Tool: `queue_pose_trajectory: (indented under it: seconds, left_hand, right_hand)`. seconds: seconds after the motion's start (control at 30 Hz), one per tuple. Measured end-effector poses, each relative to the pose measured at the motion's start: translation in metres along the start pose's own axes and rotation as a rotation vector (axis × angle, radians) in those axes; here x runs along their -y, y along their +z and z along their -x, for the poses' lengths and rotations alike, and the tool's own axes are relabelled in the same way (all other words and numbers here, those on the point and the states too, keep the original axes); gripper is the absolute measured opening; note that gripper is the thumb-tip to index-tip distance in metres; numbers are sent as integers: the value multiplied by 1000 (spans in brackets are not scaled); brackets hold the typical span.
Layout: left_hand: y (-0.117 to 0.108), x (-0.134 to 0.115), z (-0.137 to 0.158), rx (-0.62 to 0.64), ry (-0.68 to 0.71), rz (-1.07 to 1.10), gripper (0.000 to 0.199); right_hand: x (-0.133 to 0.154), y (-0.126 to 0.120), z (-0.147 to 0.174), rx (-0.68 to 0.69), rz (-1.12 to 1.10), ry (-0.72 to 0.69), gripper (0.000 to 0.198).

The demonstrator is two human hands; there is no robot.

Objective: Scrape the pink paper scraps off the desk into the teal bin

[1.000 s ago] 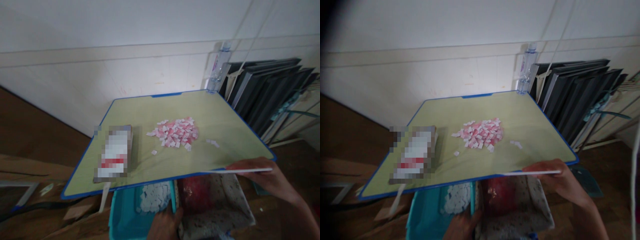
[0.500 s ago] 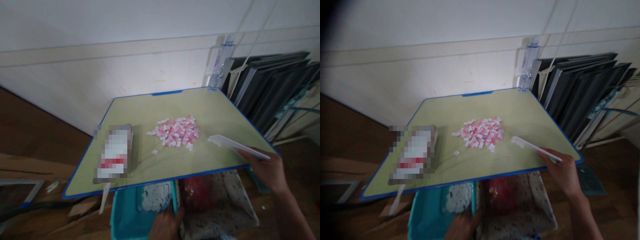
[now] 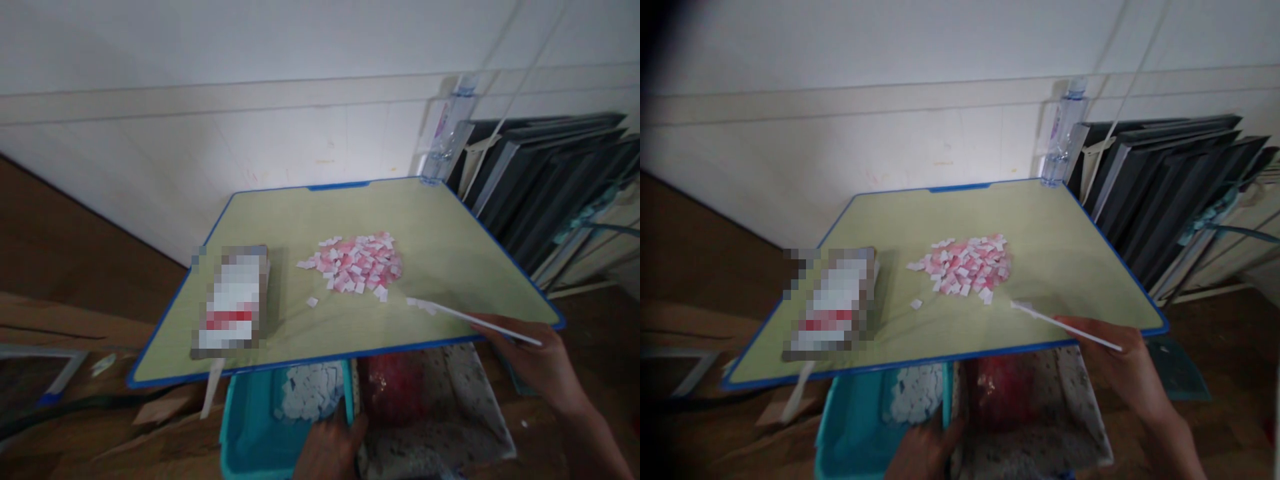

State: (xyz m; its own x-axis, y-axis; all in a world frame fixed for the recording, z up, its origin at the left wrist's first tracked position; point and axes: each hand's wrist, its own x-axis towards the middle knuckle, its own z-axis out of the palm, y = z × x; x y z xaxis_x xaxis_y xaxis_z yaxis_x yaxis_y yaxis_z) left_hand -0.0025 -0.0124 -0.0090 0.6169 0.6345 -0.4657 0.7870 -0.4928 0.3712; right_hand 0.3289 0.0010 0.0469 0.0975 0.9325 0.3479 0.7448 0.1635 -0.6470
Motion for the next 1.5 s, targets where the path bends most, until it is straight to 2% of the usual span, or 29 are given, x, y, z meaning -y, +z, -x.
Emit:
queue_pose_trajectory:
  seconds: [0.17,0.33,0.4,0.5,0.57,0.73,0.83,1.0,1.13,1.3,1.5]
  left_hand:
    - [10,2,0,-58,17,7,52]
    - [15,2,1,-118,73,15,52]
    - [17,2,0,-103,89,-15,49]
    - [20,2,-3,-72,94,-41,34]
    - [22,2,-7,-71,105,-53,35]
    - [27,4,-13,-59,117,-50,27]
    - [29,4,-12,-71,118,-49,27]
    - [28,1,-8,-90,97,-68,22]
    - [24,-1,-7,-113,101,-37,22]
    - [25,0,-6,-144,135,-18,22]
    - [26,-2,-4,-174,133,-77,19]
  right_hand:
    - [28,12,2,105,-69,-79,23]
    - [70,46,-12,157,-195,-181,28]
    - [85,63,-22,168,-228,-229,30]
    - [102,88,-34,200,-283,-290,34]
    - [112,102,-38,228,-321,-324,36]
    - [126,120,-36,273,-386,-356,32]
    - [127,118,-40,250,-371,-300,29]
    - [122,113,-60,128,-269,-18,17]
    - [120,116,-64,165,-272,-3,19]
    - [129,113,-52,298,-294,-51,18]
    - [127,107,-59,209,-241,144,18]
